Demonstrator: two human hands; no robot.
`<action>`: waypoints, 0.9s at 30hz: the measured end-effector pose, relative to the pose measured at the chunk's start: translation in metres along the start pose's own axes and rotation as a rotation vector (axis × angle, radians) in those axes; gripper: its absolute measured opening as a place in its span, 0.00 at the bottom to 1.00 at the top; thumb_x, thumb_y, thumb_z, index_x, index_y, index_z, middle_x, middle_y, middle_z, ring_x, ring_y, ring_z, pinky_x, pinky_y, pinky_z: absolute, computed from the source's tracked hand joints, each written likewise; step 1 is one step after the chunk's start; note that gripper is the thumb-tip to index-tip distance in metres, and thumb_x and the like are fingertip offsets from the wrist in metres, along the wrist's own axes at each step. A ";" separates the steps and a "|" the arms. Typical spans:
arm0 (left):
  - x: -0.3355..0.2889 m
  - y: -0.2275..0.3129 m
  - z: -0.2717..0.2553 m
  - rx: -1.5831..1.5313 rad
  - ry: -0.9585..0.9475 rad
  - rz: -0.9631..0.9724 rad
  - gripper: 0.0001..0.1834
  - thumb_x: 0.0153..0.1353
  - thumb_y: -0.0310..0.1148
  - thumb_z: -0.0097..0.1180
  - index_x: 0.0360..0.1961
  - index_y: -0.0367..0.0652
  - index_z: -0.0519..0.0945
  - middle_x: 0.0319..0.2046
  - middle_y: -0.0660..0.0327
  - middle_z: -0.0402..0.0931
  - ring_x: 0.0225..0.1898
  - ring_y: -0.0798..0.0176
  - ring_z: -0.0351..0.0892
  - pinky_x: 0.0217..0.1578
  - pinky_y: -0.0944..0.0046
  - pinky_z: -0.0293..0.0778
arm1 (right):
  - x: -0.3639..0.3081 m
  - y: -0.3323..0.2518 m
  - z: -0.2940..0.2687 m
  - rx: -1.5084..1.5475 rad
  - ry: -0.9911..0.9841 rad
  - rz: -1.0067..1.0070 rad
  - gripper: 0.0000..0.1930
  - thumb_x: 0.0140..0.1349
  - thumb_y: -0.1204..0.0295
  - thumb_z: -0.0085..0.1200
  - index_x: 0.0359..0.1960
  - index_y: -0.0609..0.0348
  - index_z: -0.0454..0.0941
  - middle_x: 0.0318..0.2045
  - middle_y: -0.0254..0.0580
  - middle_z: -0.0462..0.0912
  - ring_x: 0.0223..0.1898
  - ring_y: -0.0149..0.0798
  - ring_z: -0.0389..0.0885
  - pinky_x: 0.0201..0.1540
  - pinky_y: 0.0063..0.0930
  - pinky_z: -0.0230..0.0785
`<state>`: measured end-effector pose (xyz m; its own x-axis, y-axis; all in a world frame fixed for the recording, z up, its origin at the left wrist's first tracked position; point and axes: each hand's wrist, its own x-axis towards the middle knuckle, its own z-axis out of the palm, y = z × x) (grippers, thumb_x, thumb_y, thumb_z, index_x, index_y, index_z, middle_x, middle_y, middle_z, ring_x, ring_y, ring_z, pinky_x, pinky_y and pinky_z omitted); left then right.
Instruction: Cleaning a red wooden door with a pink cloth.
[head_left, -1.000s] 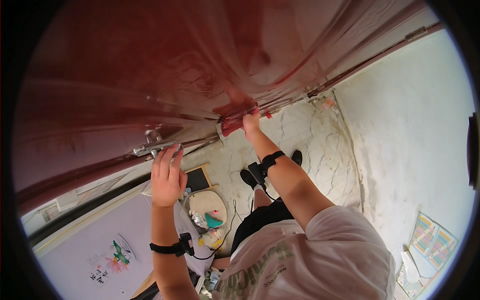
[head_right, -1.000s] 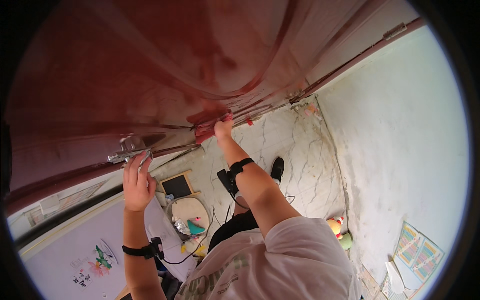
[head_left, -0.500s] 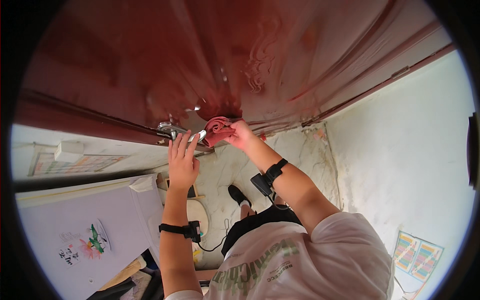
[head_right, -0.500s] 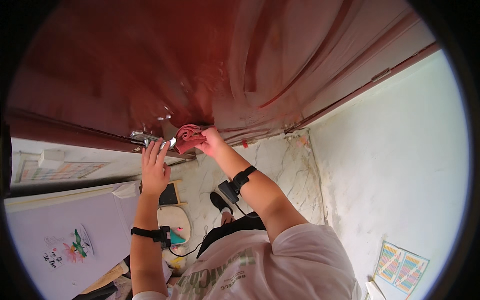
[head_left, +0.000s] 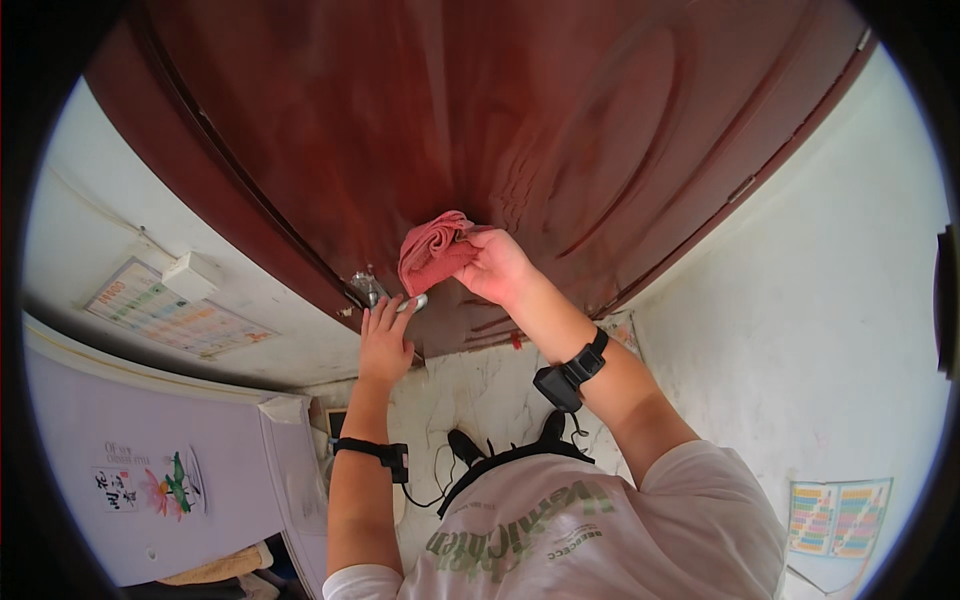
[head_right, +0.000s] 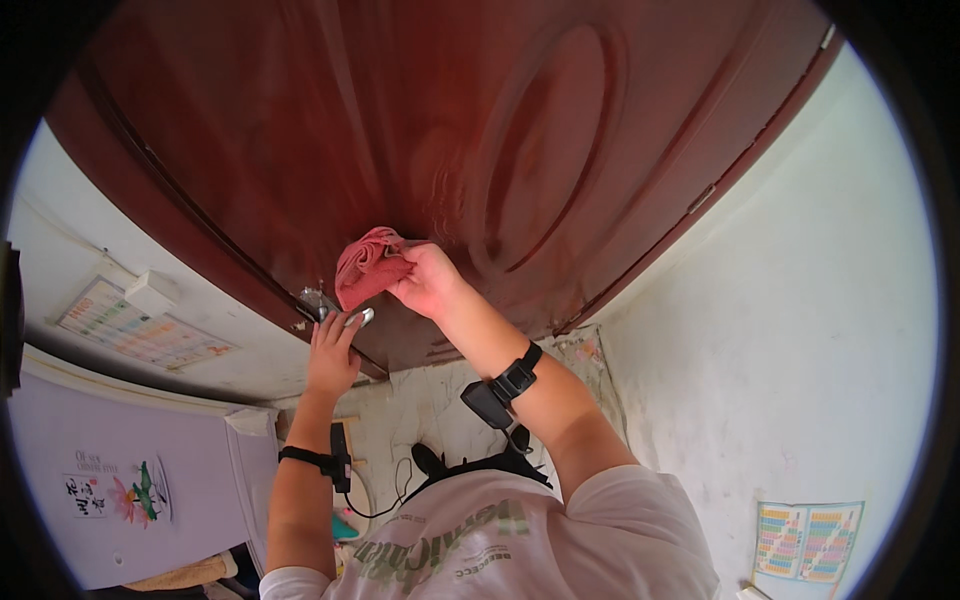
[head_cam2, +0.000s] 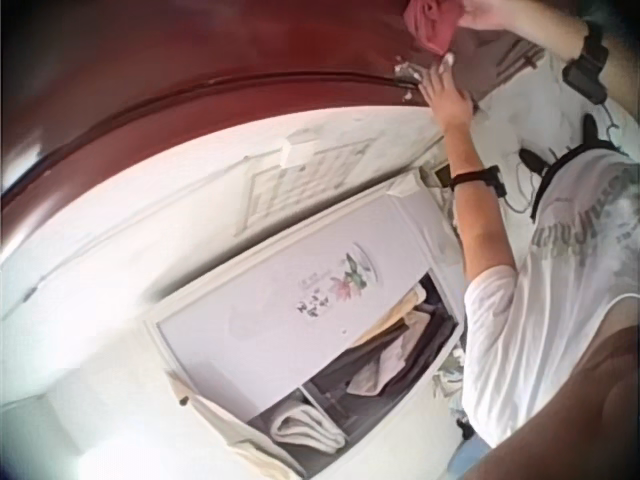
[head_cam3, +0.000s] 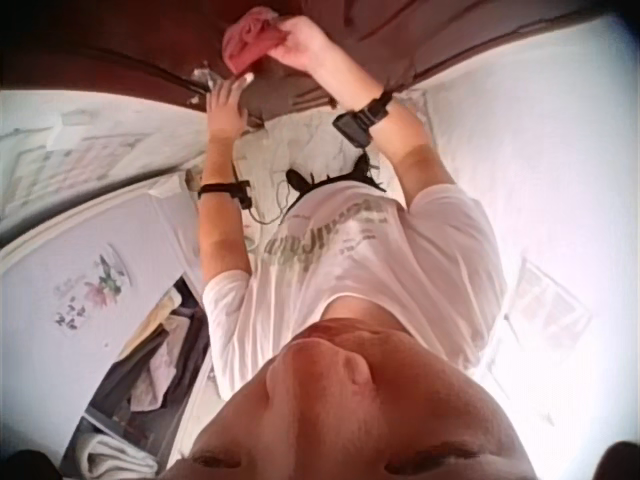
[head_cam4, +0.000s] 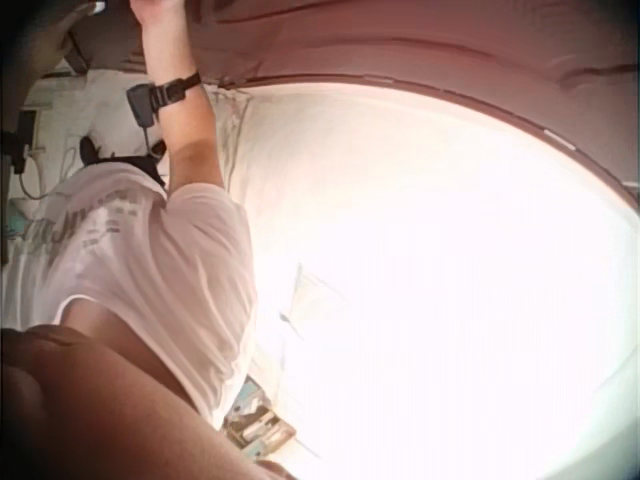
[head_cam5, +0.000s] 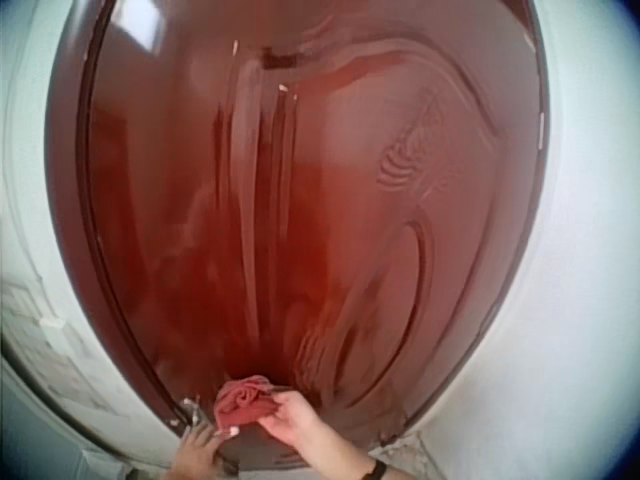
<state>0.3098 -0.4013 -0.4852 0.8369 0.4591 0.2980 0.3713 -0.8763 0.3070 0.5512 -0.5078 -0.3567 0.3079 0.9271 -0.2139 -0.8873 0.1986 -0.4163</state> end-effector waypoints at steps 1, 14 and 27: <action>-0.001 -0.002 0.001 0.010 -0.007 -0.001 0.46 0.53 0.23 0.61 0.77 0.57 0.72 0.75 0.57 0.69 0.79 0.42 0.61 0.80 0.34 0.54 | -0.002 -0.008 0.010 -0.009 -0.016 -0.011 0.16 0.75 0.77 0.44 0.58 0.63 0.79 0.58 0.47 0.85 0.61 0.46 0.84 0.69 0.48 0.76; 0.000 -0.006 0.001 0.000 -0.037 -0.005 0.44 0.54 0.25 0.63 0.75 0.60 0.72 0.74 0.59 0.69 0.78 0.45 0.63 0.80 0.35 0.56 | -0.106 -0.158 0.232 -1.676 -0.088 -1.822 0.34 0.58 0.66 0.75 0.66 0.47 0.74 0.53 0.45 0.88 0.52 0.56 0.88 0.54 0.46 0.79; 0.000 0.007 0.014 -0.008 0.097 -0.053 0.43 0.50 0.25 0.66 0.71 0.56 0.74 0.68 0.58 0.72 0.76 0.45 0.64 0.79 0.34 0.56 | -0.033 -0.138 0.241 -1.953 -0.158 -2.289 0.42 0.44 0.70 0.78 0.67 0.47 0.78 0.63 0.45 0.77 0.62 0.55 0.76 0.63 0.50 0.70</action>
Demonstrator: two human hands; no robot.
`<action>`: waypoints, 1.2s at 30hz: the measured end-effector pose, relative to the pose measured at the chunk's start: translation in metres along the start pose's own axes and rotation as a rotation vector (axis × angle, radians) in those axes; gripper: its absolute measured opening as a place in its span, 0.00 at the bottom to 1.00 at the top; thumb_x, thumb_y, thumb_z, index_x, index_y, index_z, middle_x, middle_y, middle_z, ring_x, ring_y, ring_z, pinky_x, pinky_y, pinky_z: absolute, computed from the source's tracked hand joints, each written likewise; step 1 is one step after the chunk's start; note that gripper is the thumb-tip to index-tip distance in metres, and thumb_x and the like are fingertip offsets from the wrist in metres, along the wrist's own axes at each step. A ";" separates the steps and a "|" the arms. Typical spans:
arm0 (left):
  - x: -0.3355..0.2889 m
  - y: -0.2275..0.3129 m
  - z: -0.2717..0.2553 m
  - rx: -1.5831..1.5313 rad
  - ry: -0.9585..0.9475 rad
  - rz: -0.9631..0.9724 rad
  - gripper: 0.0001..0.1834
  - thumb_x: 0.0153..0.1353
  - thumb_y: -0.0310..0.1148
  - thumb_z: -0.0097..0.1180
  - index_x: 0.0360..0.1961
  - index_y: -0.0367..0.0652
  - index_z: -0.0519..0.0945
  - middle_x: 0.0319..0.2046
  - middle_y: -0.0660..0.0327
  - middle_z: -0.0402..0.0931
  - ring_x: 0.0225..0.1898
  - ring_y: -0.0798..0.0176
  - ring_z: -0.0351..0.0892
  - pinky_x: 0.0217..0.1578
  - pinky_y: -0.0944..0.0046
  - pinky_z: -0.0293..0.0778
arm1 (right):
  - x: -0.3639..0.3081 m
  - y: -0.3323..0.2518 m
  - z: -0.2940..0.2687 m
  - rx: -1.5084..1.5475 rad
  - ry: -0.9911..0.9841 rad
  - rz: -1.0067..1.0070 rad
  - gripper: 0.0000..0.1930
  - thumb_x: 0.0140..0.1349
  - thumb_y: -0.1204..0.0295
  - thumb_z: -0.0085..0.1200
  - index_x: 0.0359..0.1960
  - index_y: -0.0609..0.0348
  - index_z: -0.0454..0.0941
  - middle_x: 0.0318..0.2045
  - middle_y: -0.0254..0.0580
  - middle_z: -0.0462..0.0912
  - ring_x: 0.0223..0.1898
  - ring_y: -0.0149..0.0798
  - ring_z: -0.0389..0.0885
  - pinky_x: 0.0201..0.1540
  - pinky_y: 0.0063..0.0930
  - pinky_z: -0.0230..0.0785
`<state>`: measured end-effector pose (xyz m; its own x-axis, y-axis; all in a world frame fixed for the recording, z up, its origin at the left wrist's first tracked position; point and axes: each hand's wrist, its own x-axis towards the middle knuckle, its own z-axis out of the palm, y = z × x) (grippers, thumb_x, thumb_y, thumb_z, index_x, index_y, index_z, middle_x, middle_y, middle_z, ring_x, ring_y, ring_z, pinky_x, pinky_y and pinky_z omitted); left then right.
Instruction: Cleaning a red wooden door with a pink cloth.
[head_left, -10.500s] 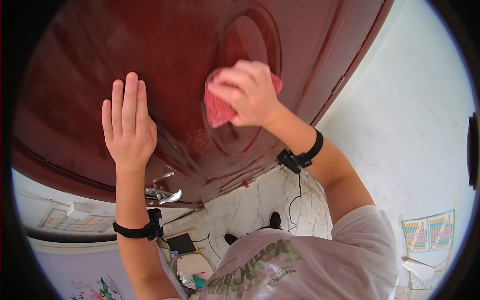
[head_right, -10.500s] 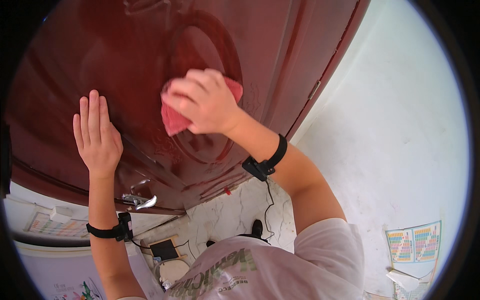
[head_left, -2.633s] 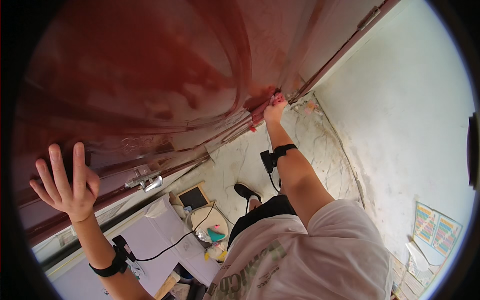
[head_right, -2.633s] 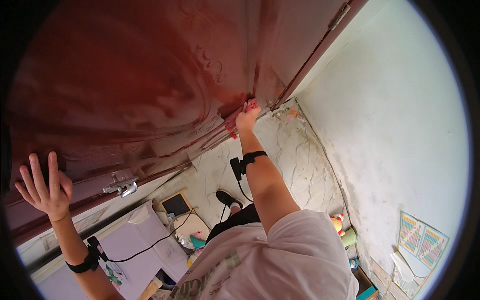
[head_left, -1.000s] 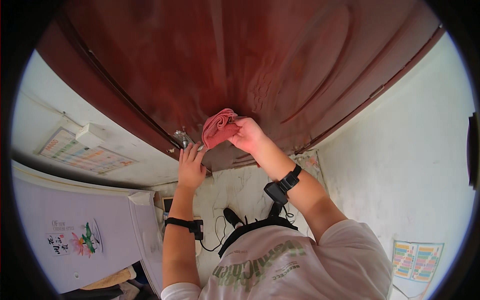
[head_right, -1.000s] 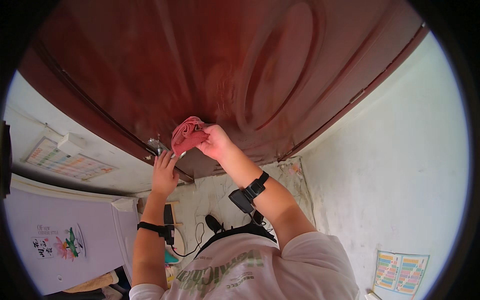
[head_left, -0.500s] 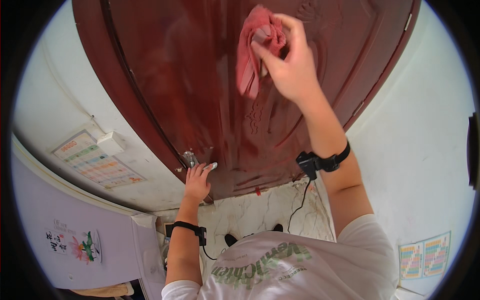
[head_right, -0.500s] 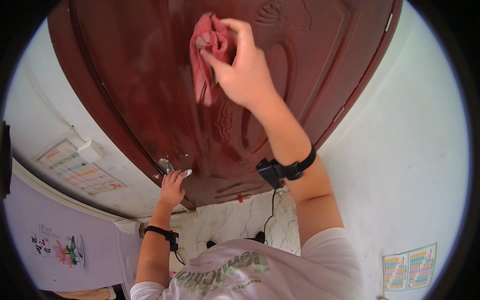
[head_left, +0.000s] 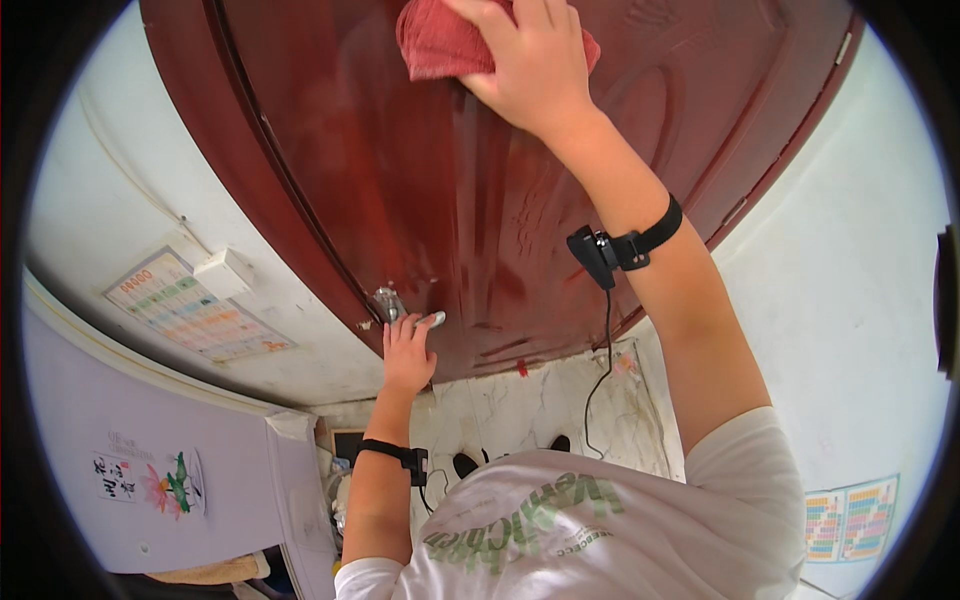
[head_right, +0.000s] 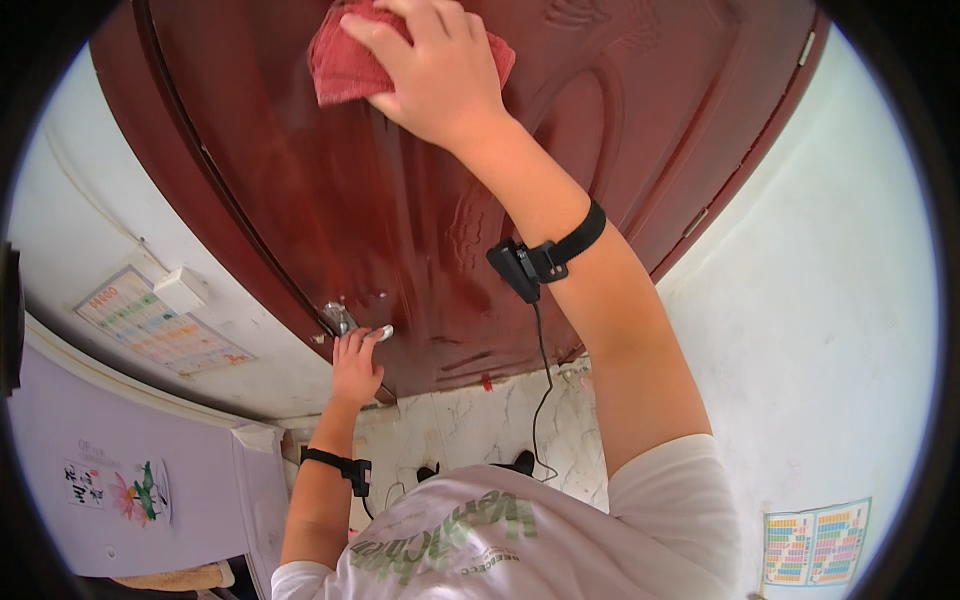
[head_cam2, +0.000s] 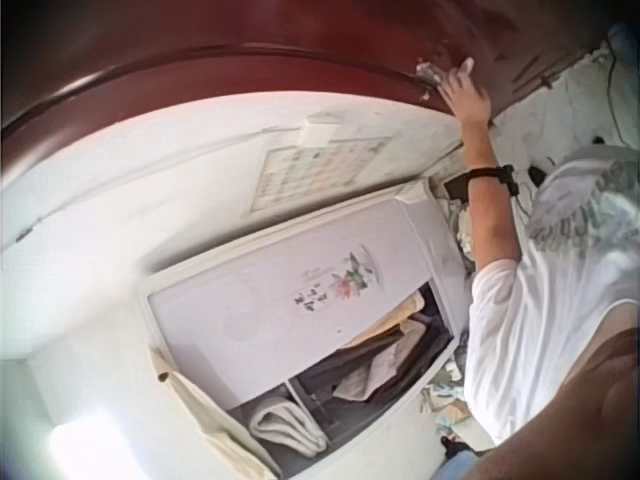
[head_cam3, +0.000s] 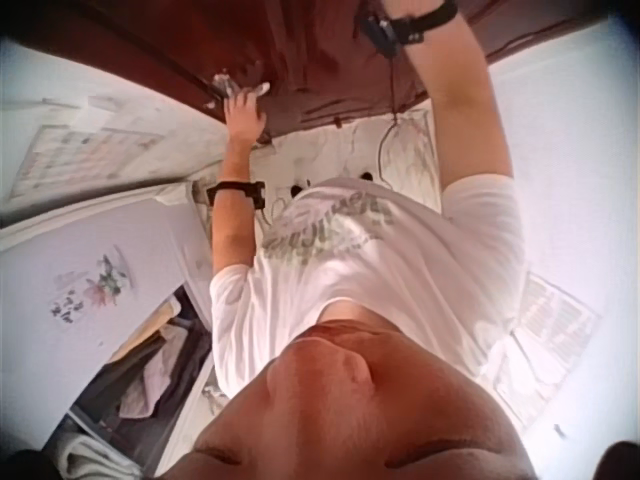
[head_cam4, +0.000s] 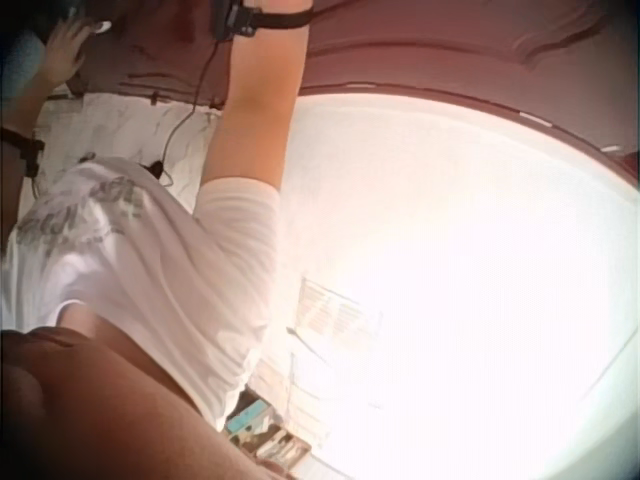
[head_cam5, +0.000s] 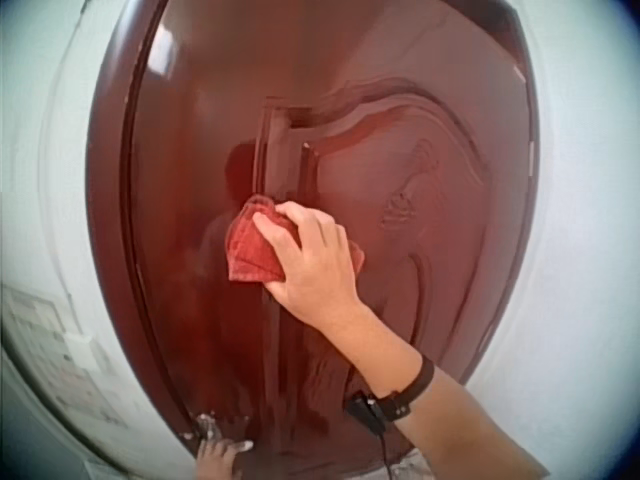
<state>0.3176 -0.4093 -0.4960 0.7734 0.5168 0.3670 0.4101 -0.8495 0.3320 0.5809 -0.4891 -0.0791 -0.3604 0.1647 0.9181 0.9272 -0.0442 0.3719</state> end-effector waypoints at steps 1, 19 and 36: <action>-0.001 0.002 0.001 -0.007 -0.017 -0.015 0.43 0.50 0.25 0.66 0.71 0.56 0.74 0.68 0.58 0.72 0.76 0.45 0.64 0.79 0.34 0.56 | -0.010 -0.012 -0.001 0.027 -0.057 0.022 0.41 0.44 0.71 0.77 0.66 0.45 0.79 0.63 0.44 0.76 0.62 0.54 0.75 0.64 0.50 0.69; 0.003 0.004 -0.006 -0.004 -0.034 -0.045 0.41 0.50 0.26 0.64 0.70 0.53 0.75 0.68 0.54 0.71 0.76 0.42 0.64 0.79 0.30 0.53 | -0.336 -0.121 0.044 0.098 -0.470 -0.148 0.22 0.65 0.66 0.59 0.61 0.33 0.77 0.58 0.25 0.77 0.57 0.36 0.77 0.58 0.34 0.74; 0.002 -0.004 -0.012 -0.038 -0.041 0.055 0.42 0.50 0.18 0.61 0.71 0.53 0.75 0.66 0.56 0.72 0.72 0.42 0.68 0.76 0.33 0.60 | -0.336 -0.091 -0.013 0.261 -0.797 -0.174 0.18 0.61 0.64 0.61 0.53 0.39 0.80 0.58 0.33 0.79 0.60 0.42 0.78 0.56 0.40 0.71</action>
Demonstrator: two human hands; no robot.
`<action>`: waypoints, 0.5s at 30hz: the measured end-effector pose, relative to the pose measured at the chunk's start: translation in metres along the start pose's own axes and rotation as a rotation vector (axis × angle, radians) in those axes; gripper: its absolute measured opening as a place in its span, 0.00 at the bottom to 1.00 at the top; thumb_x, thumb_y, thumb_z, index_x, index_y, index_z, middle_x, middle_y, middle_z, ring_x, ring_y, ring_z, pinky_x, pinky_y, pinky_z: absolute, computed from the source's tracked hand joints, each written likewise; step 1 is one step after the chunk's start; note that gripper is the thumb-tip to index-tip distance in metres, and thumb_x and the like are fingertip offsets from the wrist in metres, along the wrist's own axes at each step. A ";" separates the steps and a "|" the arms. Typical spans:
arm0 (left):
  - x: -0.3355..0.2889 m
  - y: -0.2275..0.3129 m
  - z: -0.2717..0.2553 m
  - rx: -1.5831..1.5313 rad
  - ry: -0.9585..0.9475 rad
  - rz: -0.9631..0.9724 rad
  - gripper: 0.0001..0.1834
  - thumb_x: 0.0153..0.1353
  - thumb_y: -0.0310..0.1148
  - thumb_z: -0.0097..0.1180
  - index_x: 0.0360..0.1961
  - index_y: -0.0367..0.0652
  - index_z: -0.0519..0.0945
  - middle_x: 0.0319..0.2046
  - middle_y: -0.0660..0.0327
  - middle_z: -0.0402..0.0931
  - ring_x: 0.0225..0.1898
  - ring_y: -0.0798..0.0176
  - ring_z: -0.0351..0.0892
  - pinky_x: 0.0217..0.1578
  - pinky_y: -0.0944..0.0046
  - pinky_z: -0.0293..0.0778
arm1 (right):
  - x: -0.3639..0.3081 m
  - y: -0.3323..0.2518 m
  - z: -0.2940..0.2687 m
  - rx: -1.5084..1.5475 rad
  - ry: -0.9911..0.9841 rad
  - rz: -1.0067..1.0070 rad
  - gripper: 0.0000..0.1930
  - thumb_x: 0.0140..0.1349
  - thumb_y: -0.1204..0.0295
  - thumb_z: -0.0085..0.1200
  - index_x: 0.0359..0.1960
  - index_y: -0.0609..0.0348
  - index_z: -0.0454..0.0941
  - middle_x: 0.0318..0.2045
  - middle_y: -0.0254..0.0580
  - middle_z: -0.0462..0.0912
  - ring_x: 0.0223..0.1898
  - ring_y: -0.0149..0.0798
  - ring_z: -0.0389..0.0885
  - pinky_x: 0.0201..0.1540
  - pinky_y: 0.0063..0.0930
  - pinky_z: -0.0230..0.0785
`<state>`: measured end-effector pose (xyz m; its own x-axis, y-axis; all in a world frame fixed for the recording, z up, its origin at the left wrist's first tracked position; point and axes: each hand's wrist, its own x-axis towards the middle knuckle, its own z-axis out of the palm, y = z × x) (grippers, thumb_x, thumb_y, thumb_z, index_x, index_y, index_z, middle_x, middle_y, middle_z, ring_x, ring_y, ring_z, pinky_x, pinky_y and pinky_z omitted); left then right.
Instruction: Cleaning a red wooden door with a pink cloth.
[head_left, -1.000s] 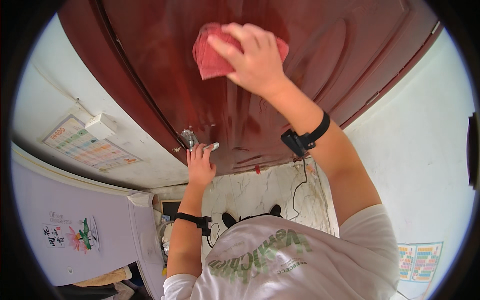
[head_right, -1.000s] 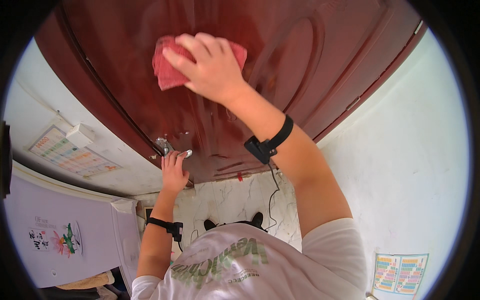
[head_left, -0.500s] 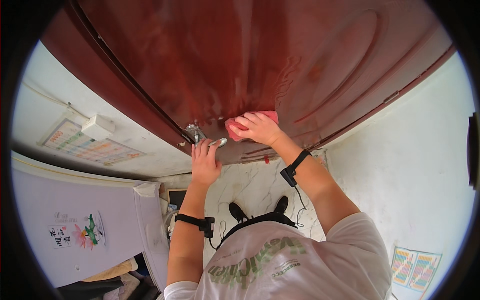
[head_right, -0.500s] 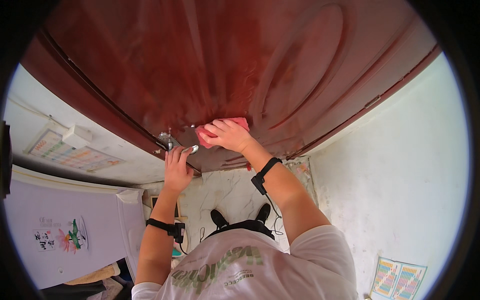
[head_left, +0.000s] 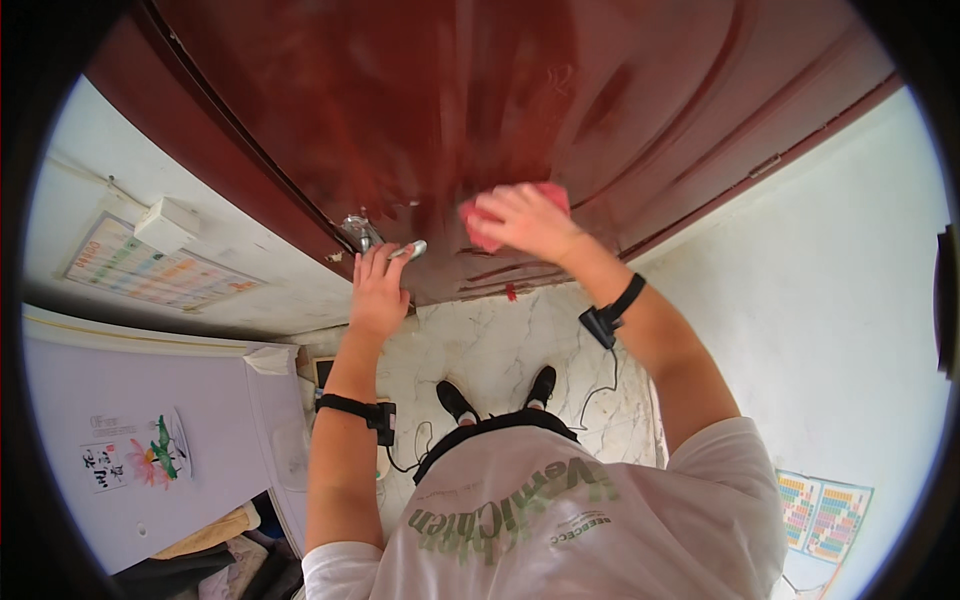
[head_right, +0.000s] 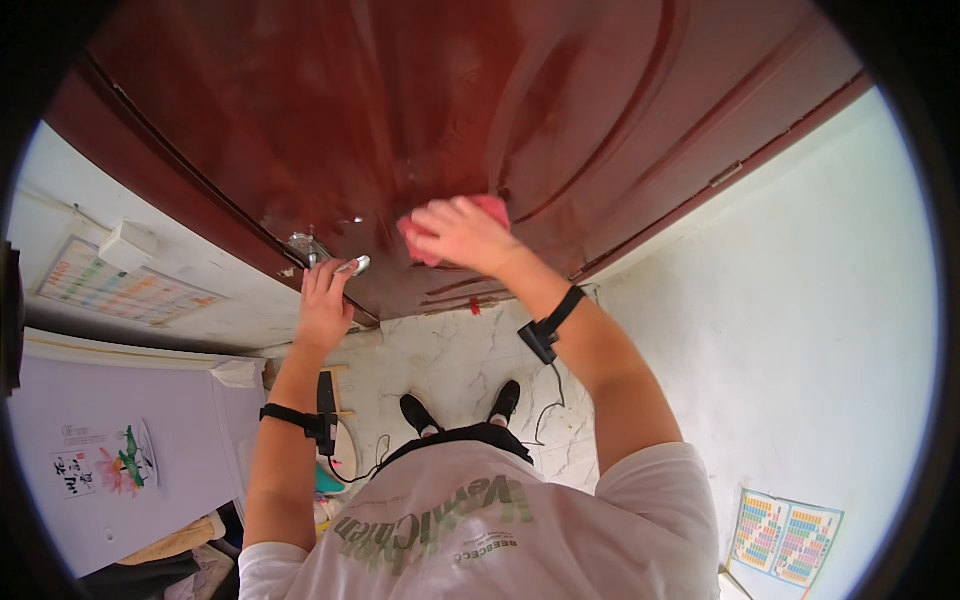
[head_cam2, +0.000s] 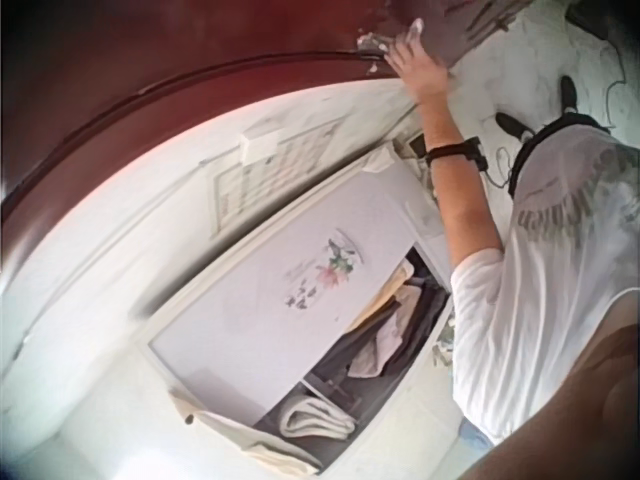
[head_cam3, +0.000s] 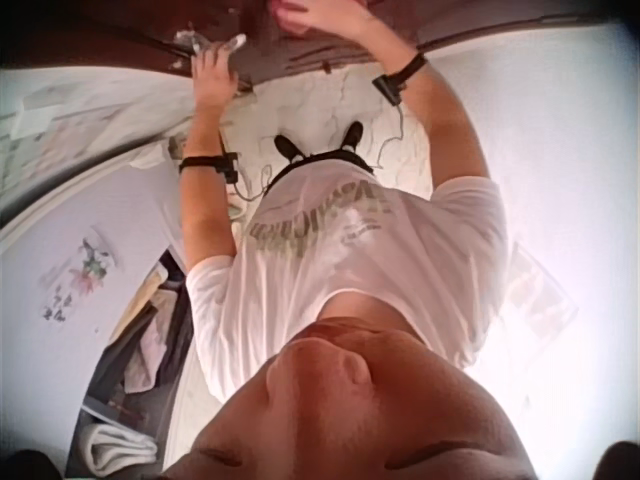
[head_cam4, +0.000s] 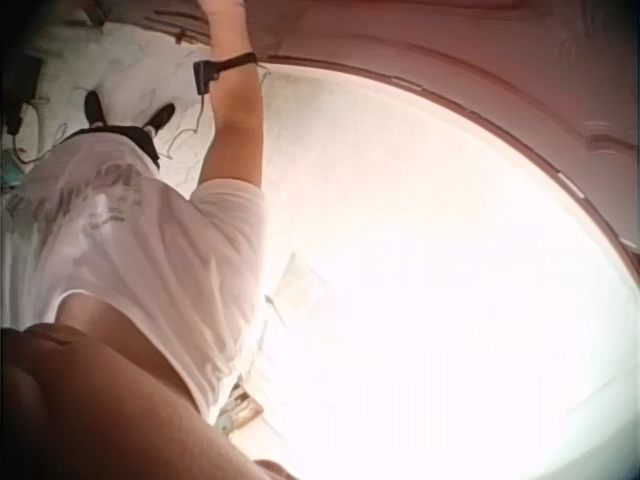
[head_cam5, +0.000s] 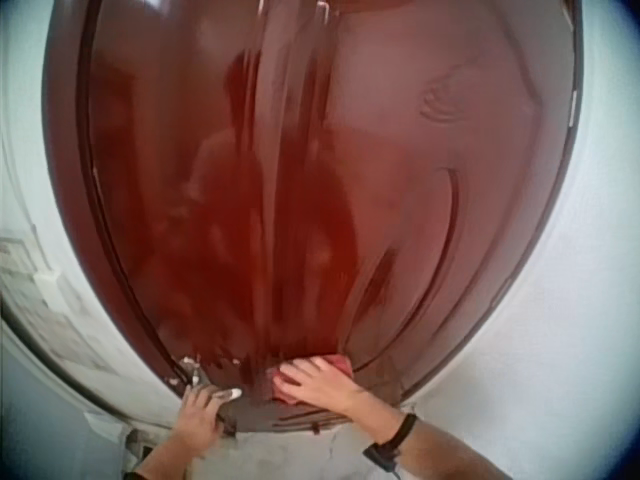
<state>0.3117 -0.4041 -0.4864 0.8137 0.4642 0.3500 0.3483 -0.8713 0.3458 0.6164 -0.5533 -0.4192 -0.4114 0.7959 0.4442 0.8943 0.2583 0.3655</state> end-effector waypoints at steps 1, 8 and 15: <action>0.000 0.002 0.001 0.024 0.015 0.008 0.43 0.50 0.17 0.61 0.72 0.54 0.74 0.68 0.56 0.71 0.74 0.42 0.66 0.77 0.33 0.59 | 0.002 0.015 -0.026 -0.041 0.018 0.025 0.20 0.61 0.65 0.61 0.57 0.39 0.81 0.59 0.33 0.79 0.60 0.42 0.78 0.56 0.41 0.71; -0.004 -0.003 0.015 0.037 0.021 -0.022 0.46 0.50 0.19 0.64 0.74 0.55 0.72 0.73 0.58 0.67 0.78 0.42 0.60 0.78 0.38 0.61 | 0.054 0.095 -0.157 -0.239 0.526 0.143 0.36 0.41 0.75 0.72 0.58 0.32 0.86 0.60 0.28 0.79 0.58 0.44 0.76 0.58 0.42 0.68; -0.004 0.003 0.018 0.010 0.059 -0.013 0.44 0.49 0.16 0.61 0.72 0.50 0.74 0.72 0.54 0.69 0.77 0.35 0.61 0.75 0.40 0.65 | 0.072 0.106 -0.160 -0.264 0.609 0.233 0.40 0.43 0.72 0.77 0.64 0.40 0.81 0.63 0.39 0.75 0.62 0.53 0.73 0.65 0.49 0.67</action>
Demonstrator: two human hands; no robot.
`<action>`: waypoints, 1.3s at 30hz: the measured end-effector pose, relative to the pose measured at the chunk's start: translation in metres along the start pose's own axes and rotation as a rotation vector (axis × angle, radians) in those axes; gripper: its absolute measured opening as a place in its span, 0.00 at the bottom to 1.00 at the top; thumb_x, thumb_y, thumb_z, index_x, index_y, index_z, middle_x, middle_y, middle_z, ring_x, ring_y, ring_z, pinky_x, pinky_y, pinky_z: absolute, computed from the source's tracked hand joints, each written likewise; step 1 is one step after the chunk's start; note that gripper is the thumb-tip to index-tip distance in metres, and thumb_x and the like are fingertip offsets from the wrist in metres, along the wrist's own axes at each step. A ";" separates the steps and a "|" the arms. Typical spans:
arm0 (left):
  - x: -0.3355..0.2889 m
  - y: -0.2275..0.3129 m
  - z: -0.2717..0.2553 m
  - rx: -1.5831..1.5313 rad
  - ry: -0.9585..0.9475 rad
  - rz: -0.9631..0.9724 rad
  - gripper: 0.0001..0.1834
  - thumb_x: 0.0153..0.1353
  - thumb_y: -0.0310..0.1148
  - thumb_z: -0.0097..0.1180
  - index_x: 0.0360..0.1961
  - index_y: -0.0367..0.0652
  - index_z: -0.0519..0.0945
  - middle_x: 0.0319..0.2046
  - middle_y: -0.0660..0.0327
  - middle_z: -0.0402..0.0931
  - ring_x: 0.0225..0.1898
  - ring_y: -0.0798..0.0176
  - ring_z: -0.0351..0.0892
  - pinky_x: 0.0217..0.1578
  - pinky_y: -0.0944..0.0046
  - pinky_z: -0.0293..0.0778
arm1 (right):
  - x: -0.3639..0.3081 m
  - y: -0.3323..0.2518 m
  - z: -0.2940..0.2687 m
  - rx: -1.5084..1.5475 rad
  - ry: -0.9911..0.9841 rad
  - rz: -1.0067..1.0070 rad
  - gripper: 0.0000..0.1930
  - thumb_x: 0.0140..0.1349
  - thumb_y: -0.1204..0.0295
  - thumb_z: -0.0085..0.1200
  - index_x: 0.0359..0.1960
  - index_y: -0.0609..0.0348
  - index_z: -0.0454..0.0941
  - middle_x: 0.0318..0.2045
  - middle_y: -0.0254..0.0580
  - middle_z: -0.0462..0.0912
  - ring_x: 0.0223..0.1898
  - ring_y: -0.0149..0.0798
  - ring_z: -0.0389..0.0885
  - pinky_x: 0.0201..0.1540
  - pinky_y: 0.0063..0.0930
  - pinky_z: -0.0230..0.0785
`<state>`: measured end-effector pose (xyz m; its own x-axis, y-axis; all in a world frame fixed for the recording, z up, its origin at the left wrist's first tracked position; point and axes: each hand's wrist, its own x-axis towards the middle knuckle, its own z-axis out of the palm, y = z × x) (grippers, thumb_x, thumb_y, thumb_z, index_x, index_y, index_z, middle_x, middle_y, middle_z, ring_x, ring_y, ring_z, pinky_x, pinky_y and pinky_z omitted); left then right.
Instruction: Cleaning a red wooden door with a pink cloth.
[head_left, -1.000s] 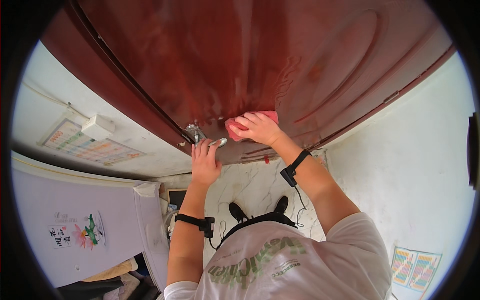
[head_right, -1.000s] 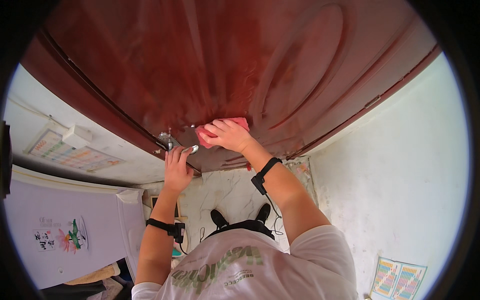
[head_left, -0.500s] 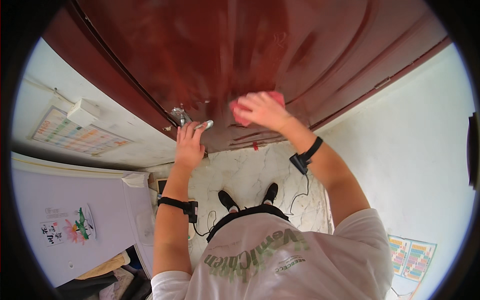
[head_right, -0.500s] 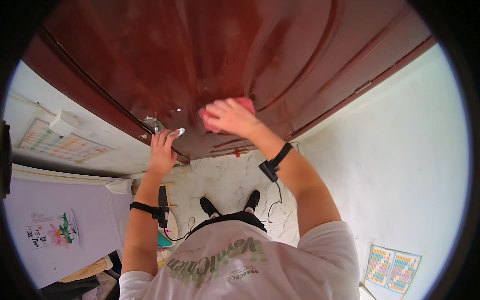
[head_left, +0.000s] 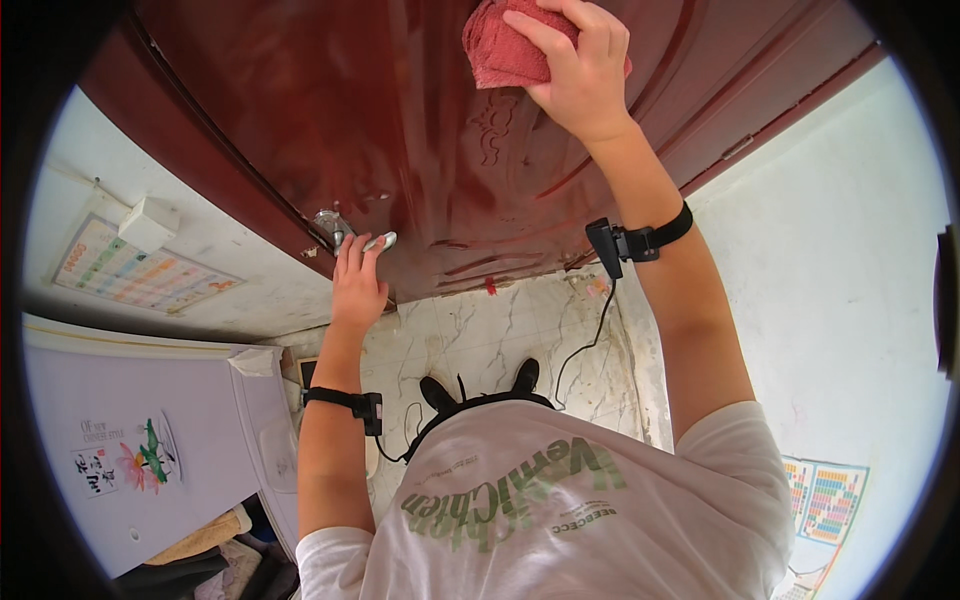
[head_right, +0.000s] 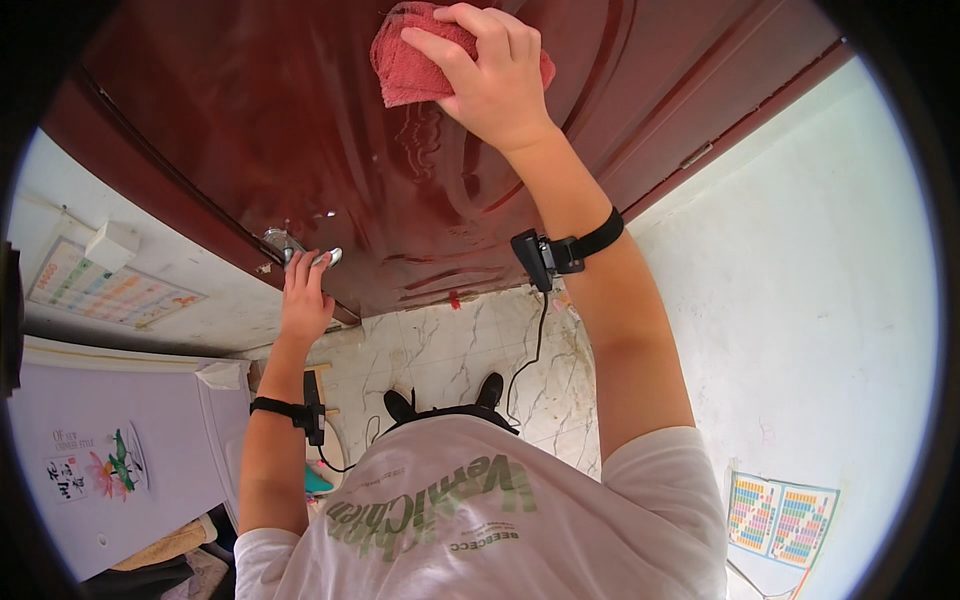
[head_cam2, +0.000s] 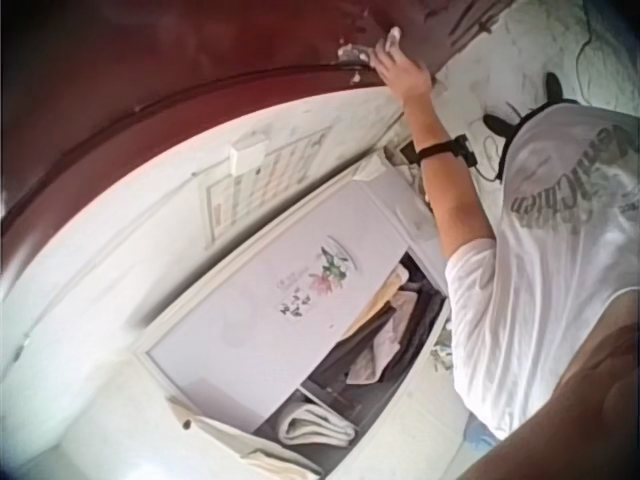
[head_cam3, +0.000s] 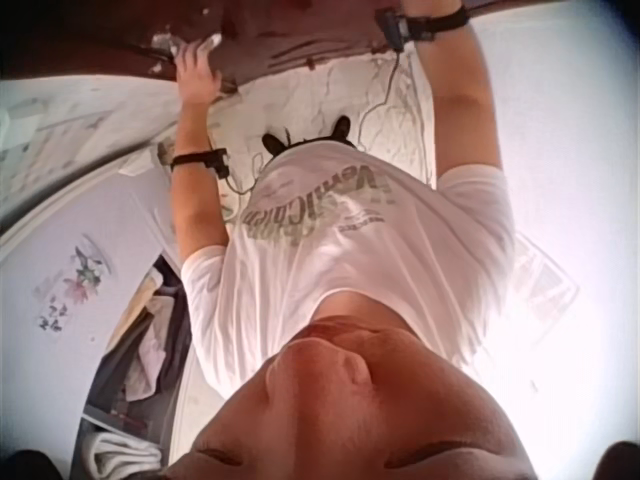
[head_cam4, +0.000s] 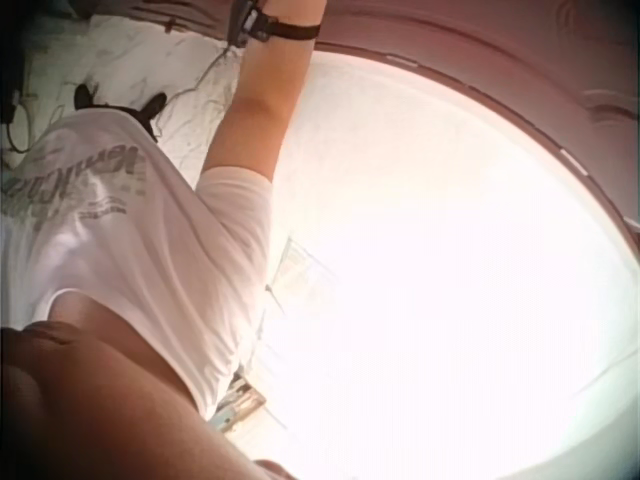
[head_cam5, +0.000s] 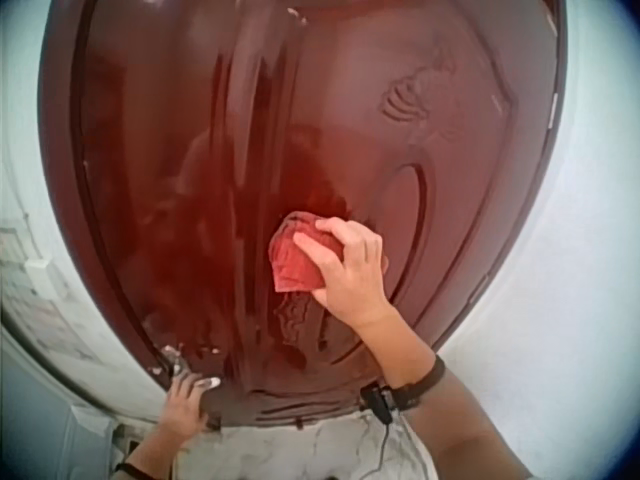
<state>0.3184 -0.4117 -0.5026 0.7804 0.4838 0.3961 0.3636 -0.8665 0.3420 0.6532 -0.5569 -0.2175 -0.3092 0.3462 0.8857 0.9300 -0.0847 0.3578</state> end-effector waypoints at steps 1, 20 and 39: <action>0.001 0.001 0.000 0.001 -0.003 -0.002 0.44 0.49 0.16 0.61 0.72 0.50 0.74 0.72 0.54 0.69 0.77 0.35 0.61 0.75 0.40 0.65 | -0.002 -0.004 0.001 0.012 0.024 0.009 0.36 0.49 0.71 0.75 0.64 0.45 0.80 0.62 0.43 0.78 0.63 0.54 0.75 0.67 0.49 0.69; 0.002 0.008 0.024 0.015 0.118 -0.043 0.38 0.51 0.15 0.58 0.68 0.39 0.74 0.69 0.48 0.69 0.76 0.31 0.59 0.75 0.35 0.61 | -0.201 -0.042 0.059 0.105 -0.248 -0.154 0.24 0.64 0.65 0.58 0.62 0.26 0.80 0.60 0.23 0.76 0.58 0.38 0.73 0.57 0.37 0.73; 0.006 0.022 0.022 0.188 0.079 -0.157 0.31 0.53 0.16 0.58 0.62 0.35 0.74 0.68 0.44 0.71 0.77 0.29 0.60 0.75 0.37 0.61 | -0.336 -0.056 0.084 0.165 -0.340 -0.348 0.22 0.69 0.60 0.55 0.64 0.37 0.71 0.62 0.22 0.76 0.59 0.33 0.74 0.57 0.31 0.68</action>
<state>0.3423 -0.4307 -0.5115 0.6671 0.6163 0.4185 0.5713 -0.7838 0.2435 0.7214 -0.5895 -0.5602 -0.5492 0.6141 0.5668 0.8110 0.2281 0.5387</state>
